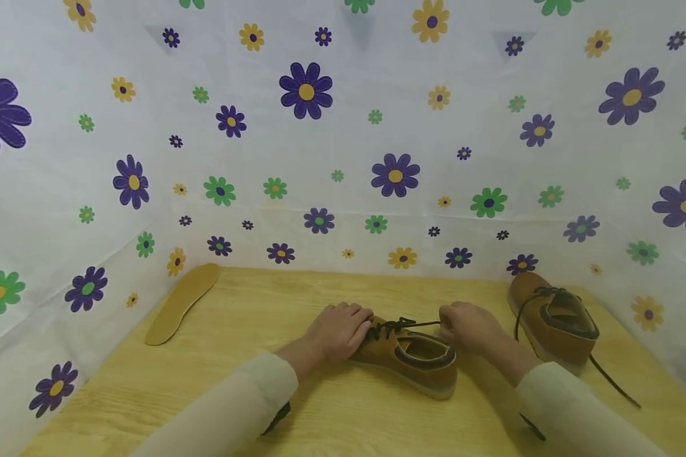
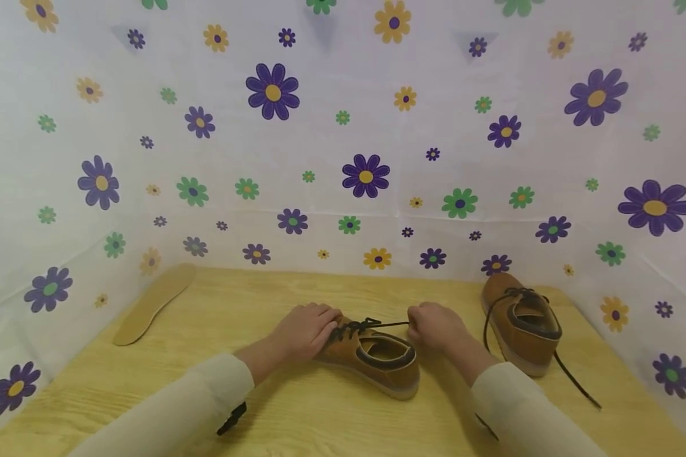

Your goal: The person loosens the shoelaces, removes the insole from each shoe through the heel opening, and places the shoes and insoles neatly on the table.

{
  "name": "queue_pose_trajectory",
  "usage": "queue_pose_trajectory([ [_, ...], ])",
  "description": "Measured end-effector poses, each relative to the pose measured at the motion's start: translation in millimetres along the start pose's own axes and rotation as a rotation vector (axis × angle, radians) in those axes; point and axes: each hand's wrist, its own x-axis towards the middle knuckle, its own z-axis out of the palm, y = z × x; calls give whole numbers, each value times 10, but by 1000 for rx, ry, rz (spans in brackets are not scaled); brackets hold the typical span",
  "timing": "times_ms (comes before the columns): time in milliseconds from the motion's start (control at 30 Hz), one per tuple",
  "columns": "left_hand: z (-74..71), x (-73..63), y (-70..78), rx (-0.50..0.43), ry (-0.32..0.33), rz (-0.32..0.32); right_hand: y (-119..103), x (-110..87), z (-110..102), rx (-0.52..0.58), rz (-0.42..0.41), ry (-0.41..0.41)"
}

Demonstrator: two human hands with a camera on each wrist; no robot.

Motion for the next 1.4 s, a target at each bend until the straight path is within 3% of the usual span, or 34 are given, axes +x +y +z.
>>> queue_pose_trajectory([
  [333, -54, 54, 27, -6, -13, -3, 122, 12, -29, -11, -9, 13],
  [567, 1, 54, 30, -3, -32, 1, 174, -8, 12, 34, 7, -26],
  [833, 32, 10, 50, 12, -27, -2, 200, -21, 60, 45, -40, -2],
  [1000, -93, 33, -38, -8, -22, -2, 162, 120, -98, 77, -42, -12],
  [1100, -177, 46, -58, -72, -13, 51, 144, 176, -141, 97, -43, -14],
  [1267, -29, 3, -46, -121, 32, 137, 114, 117, 108, 196, 7, 33],
  [1400, 108, 53, -54, -75, 70, 74, 109, 73, 231, 268, 88, 61],
])
